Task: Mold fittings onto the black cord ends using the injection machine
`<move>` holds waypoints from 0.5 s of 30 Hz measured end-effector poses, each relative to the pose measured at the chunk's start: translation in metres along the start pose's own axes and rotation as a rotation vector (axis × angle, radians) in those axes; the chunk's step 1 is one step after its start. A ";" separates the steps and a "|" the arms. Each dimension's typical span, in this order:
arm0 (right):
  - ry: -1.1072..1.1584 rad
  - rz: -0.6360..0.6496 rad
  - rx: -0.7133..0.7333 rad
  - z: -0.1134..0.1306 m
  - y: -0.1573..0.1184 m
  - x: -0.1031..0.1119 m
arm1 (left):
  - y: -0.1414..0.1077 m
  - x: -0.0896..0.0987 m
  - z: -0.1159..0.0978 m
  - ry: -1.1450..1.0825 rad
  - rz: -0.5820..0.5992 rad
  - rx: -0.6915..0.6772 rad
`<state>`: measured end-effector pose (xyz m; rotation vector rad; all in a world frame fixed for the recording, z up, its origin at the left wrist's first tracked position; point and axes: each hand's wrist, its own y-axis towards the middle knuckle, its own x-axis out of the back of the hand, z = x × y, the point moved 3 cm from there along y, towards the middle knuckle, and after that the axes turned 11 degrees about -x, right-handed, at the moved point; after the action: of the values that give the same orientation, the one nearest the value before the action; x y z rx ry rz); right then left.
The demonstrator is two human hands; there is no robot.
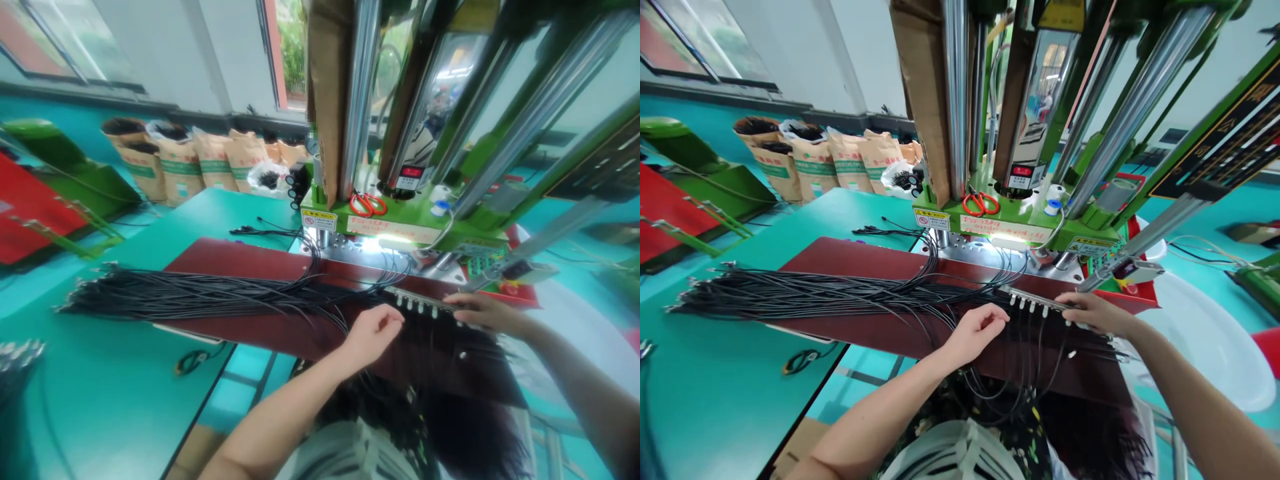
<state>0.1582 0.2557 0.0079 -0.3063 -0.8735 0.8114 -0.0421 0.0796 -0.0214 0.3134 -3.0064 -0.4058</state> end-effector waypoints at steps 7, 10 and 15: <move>-0.362 0.001 0.375 0.032 0.051 -0.011 | 0.002 0.037 -0.024 0.060 -0.140 -0.057; -0.425 -0.081 0.469 0.033 0.054 -0.016 | 0.018 0.051 -0.031 0.122 -0.217 -0.135; -0.405 -0.158 0.424 0.036 0.047 -0.012 | 0.074 0.050 -0.011 0.072 -0.284 -0.134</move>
<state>0.1017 0.2755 -0.0018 0.3074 -1.0580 0.9022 -0.1031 0.1358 0.0125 0.7293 -2.8513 -0.6007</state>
